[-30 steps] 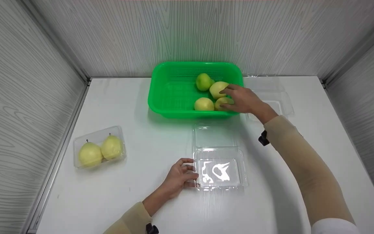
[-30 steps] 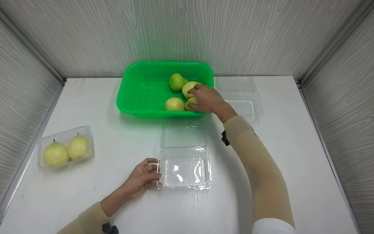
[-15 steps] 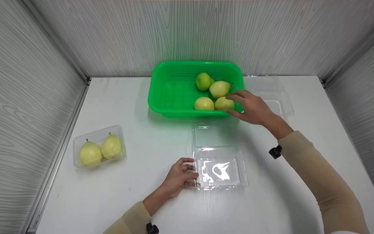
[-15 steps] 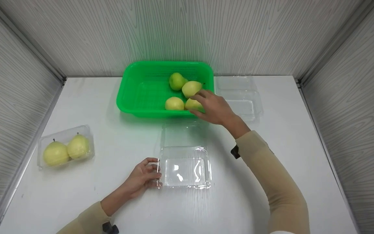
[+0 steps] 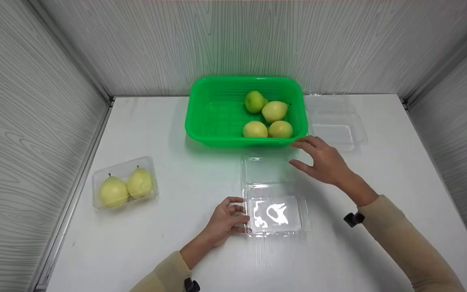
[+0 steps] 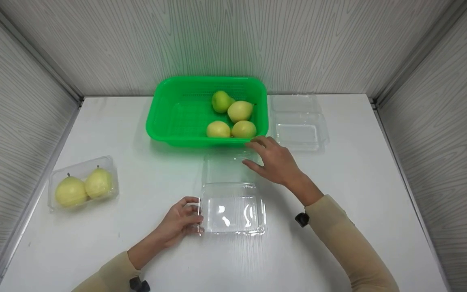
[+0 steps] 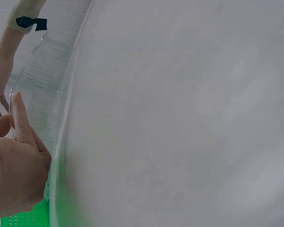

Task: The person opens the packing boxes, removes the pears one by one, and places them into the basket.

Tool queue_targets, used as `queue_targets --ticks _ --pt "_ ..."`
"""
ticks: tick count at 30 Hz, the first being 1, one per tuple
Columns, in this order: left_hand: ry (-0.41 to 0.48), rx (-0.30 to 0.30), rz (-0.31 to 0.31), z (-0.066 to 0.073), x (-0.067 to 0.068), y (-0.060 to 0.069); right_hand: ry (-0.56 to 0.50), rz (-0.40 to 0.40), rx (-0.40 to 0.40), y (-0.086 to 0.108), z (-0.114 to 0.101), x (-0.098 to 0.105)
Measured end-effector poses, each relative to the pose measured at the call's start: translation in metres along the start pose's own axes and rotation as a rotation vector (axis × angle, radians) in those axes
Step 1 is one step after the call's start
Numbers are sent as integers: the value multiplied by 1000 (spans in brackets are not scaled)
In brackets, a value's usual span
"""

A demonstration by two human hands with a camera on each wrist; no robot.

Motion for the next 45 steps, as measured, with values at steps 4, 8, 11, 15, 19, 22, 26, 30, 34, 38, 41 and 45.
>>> queue_targets --ticks 4,8,11,15,19,22,26,30,34,38,41,45 --pt "12 -6 -8 -2 -3 1 -6 14 -24 20 -8 -1" --pt "16 -4 -2 -4 -4 0 -6 11 -24 37 -18 -4" --pt "21 -3 7 -5 -6 -1 -5 -2 0 47 -30 -6" --pt "23 -1 18 -5 -8 -2 1 -13 39 59 -48 -10" --pt "30 1 23 -5 -12 -4 21 -27 73 72 -66 -14" --pt "44 2 20 -6 -16 -6 38 -32 88 82 -76 -19" --pt "57 -4 12 -8 -22 -9 54 -24 115 96 -86 -26" --pt "58 -2 12 -8 -28 -11 76 -4 156 108 -95 -34" --pt "63 5 14 -9 -34 -14 93 12 184 117 -103 -40" --pt "74 1 23 -10 -38 -16 113 26 208 124 -109 -45" --pt "80 2 38 -11 -41 -17 119 49 223 128 -112 -48" --pt "82 5 51 -12 -45 -19 135 70 229 132 -114 -50"
Point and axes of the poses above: each hand's wrist, its own y-axis away from the middle knuckle, its own x-axis out of the back of the hand, z = x × y, the point moved 3 cm from there along -y, towards the middle knuckle, and after that the axes turned 1 degree about -x, right-handed, at the moved point
